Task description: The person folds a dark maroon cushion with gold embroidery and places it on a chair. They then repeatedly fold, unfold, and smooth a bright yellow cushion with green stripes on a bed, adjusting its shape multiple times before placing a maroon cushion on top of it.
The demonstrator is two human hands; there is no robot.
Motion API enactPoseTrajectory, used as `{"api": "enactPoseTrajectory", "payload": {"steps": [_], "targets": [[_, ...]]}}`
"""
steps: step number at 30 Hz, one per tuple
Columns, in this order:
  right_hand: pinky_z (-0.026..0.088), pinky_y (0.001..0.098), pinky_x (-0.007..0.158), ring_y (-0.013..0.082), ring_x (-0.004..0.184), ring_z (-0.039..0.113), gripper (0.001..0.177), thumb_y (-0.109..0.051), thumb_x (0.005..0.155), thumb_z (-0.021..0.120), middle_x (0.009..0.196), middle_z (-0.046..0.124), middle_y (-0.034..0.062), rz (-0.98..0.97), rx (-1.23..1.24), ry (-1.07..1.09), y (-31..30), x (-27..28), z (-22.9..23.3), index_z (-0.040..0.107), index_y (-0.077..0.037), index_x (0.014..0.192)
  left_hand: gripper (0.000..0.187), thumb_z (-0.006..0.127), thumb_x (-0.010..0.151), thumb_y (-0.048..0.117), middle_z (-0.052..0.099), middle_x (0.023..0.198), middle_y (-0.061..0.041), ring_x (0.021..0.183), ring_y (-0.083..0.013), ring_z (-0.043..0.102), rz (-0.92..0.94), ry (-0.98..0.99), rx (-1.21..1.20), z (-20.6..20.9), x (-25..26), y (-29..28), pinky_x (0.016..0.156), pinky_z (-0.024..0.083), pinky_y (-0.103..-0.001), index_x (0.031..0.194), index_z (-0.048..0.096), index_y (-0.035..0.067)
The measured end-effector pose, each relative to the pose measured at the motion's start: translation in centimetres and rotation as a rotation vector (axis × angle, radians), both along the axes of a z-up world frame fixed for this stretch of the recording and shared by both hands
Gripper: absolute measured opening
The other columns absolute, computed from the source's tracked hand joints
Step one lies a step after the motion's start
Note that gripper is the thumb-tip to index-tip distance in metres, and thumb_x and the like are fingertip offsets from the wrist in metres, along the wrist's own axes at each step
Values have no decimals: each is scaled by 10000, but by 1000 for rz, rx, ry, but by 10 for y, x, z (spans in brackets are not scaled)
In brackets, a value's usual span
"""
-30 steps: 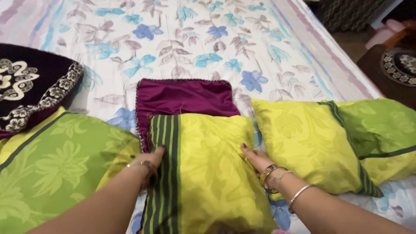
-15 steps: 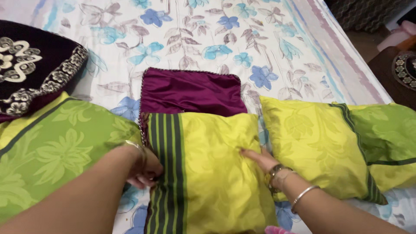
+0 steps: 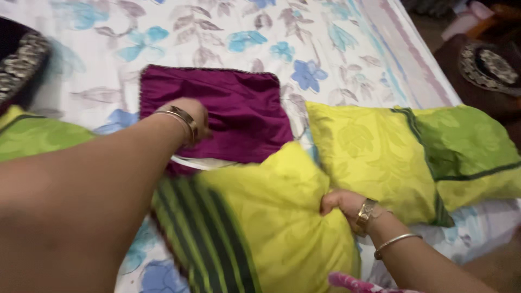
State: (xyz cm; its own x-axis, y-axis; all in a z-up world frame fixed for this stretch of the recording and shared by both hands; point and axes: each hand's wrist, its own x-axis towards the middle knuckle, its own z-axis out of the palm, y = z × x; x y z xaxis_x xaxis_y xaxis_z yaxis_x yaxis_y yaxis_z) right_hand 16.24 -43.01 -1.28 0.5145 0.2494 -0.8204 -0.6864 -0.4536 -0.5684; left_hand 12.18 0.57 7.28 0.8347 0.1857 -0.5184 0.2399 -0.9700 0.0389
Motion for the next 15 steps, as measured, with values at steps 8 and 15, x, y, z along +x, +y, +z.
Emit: {"api": "enactPoseTrajectory", "payload": {"steps": [8, 15], "targets": [[521, 337, 937, 202, 1084, 634, 852, -218, 683, 753, 1212, 705, 93, 287, 3, -135, 9, -23, -3, 474, -163, 1486, 521, 737, 922, 220, 540, 1432, -106, 1304, -290, 570, -151, -48, 20, -52, -18, -58, 977, 572, -430, 1397, 540, 136], [408, 367, 1113, 239, 1388, 466, 1052, -484, 778, 817, 1508, 489, 156, 369, -339, -574, 50, -43, 0, 252, -107, 1582, 616, 807, 846, 171, 506, 1479, -101, 1322, -277, 570, -234, 22, 150, -75, 1, -64, 977, 595, -416, 1406, 550, 169]]}}
